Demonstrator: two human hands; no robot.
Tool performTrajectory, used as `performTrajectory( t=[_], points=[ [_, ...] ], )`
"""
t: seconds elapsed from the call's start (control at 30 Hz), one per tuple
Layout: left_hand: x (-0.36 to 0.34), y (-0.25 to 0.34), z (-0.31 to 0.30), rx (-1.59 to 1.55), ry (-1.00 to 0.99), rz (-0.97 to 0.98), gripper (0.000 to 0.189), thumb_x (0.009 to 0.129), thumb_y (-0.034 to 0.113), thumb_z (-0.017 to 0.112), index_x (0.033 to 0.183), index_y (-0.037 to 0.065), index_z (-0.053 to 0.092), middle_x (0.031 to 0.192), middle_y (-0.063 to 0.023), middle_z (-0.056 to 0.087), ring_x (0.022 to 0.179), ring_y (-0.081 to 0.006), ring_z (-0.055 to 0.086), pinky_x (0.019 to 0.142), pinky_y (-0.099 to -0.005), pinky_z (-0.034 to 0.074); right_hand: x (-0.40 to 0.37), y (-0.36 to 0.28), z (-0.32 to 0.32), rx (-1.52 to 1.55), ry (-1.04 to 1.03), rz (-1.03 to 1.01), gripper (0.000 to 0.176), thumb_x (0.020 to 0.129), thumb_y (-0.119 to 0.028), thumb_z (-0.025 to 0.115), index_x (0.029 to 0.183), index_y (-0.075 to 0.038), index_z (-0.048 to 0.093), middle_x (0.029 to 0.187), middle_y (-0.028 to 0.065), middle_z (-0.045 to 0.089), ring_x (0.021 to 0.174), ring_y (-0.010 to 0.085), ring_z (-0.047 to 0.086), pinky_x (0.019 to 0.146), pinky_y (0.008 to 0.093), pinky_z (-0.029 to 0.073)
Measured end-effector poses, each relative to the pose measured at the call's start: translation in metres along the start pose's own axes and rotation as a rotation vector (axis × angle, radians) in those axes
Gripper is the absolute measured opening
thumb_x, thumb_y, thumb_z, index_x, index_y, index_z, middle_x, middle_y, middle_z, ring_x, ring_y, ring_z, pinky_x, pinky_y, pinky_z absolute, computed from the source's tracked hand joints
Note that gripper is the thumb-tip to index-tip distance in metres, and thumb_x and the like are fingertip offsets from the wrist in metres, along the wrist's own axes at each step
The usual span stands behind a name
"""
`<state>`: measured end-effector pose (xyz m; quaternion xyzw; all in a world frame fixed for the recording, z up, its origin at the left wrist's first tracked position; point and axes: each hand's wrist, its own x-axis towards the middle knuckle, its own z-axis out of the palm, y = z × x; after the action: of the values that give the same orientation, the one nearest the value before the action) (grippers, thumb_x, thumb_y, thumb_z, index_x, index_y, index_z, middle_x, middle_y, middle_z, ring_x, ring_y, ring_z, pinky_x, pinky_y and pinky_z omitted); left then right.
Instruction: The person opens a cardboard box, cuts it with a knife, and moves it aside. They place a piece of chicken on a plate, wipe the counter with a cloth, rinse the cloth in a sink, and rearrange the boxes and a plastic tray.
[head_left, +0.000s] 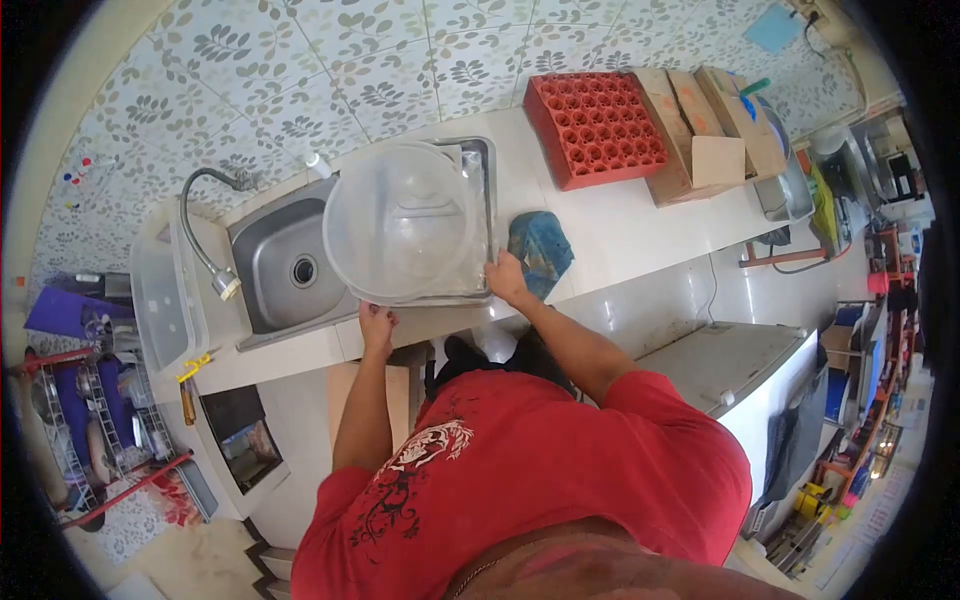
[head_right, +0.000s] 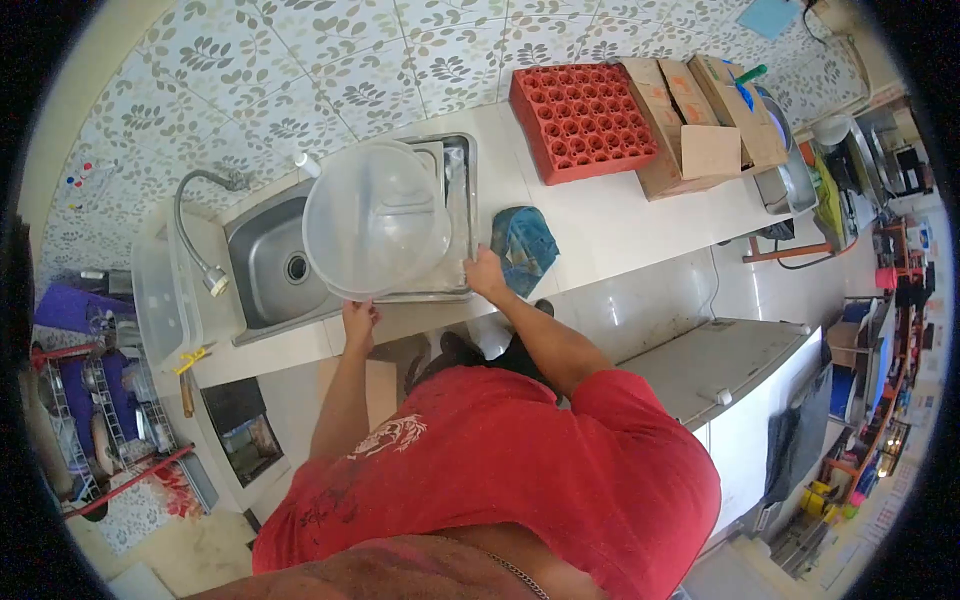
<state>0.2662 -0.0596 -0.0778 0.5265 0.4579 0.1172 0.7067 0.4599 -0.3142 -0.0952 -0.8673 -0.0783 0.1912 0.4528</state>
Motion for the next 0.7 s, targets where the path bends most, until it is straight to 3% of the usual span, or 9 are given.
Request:
performTrajectory(
  t=[0.03,0.13,0.27,0.33,0.47,0.5,0.6,0.7],
  points=[
    [-0.011,0.006,0.004,-0.009,0.007,0.034,0.029,0.096,0.003,0.061,0.123,0.005,0.05,0.089,-0.0031,0.052,0.068,-0.0139,0.055,0.059,-0.0298,0.051,-0.01,-0.008,-0.011,0.07,0.041,-0.067,0.028,0.086,-0.014,0.059,0.102,0.008,0.064,0.094,0.0332,0.068,0.095,0.0501,0.067,0.087,0.0507,0.052],
    [-0.044,0.03,0.007,0.014,-0.013,0.11,0.027,0.097,0.006,0.063,0.121,0.003,0.051,0.086,-0.0022,0.051,0.069,-0.0132,0.055,0.063,-0.0283,0.05,-0.029,-0.026,-0.042,0.153,0.035,-0.073,0.035,0.084,-0.011,0.056,0.113,0.006,0.065,0.095,0.0282,0.071,0.093,0.0429,0.07,0.085,0.0463,0.053],
    [-0.056,0.09,0.054,0.027,-0.083,0.224,0.029,0.099,0.012,0.067,0.119,0.0,0.051,0.083,-0.0015,0.051,0.069,-0.0123,0.055,0.065,-0.0271,0.048,-0.038,-0.06,-0.102,0.255,0.191,-0.078,0.029,0.084,-0.011,0.056,0.103,0.009,0.065,0.087,0.0284,0.069,0.082,0.0403,0.069,0.08,0.0458,0.053],
    [-0.052,0.114,0.091,0.084,-0.153,0.278,0.029,0.102,0.017,0.064,0.126,0.004,0.052,0.09,-0.003,0.057,0.074,-0.0121,0.057,0.069,-0.0278,0.05,-0.024,-0.058,-0.133,0.256,0.229,0.002,0.027,0.084,-0.01,0.056,0.101,0.009,0.065,0.083,0.0238,0.07,0.077,0.0338,0.069,0.075,0.0433,0.053],
    [-0.068,0.168,0.171,0.147,-0.268,0.37,0.041,0.106,0.025,0.057,0.142,0.006,0.048,0.102,-0.0061,0.062,0.083,-0.0129,0.06,0.074,-0.0288,0.051,0.001,-0.074,-0.198,0.592,0.319,0.052,0.023,0.082,-0.006,0.056,0.097,0.009,0.065,0.08,0.0137,0.068,0.072,0.0224,0.065,0.068,0.0375,0.051],
    [-0.074,0.173,0.181,0.183,-0.308,0.402,0.047,0.108,0.027,0.054,0.149,0.007,0.044,0.108,-0.0072,0.063,0.089,-0.0138,0.06,0.077,-0.0294,0.052,0.011,-0.076,-0.211,0.622,0.365,0.074,0.022,0.082,-0.005,0.055,0.096,0.009,0.064,0.08,0.0124,0.068,0.072,0.021,0.064,0.068,0.0365,0.051],
    [-0.085,0.163,0.191,0.201,-0.368,0.498,0.044,0.108,0.026,0.053,0.147,0.008,0.045,0.107,-0.0068,0.063,0.088,-0.014,0.061,0.076,-0.0288,0.052,0.035,-0.058,-0.232,0.72,0.485,0.073,0.018,0.082,-0.003,0.056,0.093,0.009,0.063,0.081,0.0121,0.067,0.072,0.0202,0.063,0.069,0.0357,0.05],
    [-0.095,0.131,0.174,0.222,-0.298,0.433,0.045,0.108,0.027,0.054,0.148,0.008,0.045,0.107,-0.0068,0.063,0.089,-0.014,0.061,0.076,-0.0284,0.052,0.062,-0.035,-0.248,0.699,0.586,0.08,0.016,0.082,-0.003,0.057,0.093,0.008,0.063,0.081,0.0121,0.067,0.073,0.0205,0.063,0.071,0.0363,0.05]
  ],
)
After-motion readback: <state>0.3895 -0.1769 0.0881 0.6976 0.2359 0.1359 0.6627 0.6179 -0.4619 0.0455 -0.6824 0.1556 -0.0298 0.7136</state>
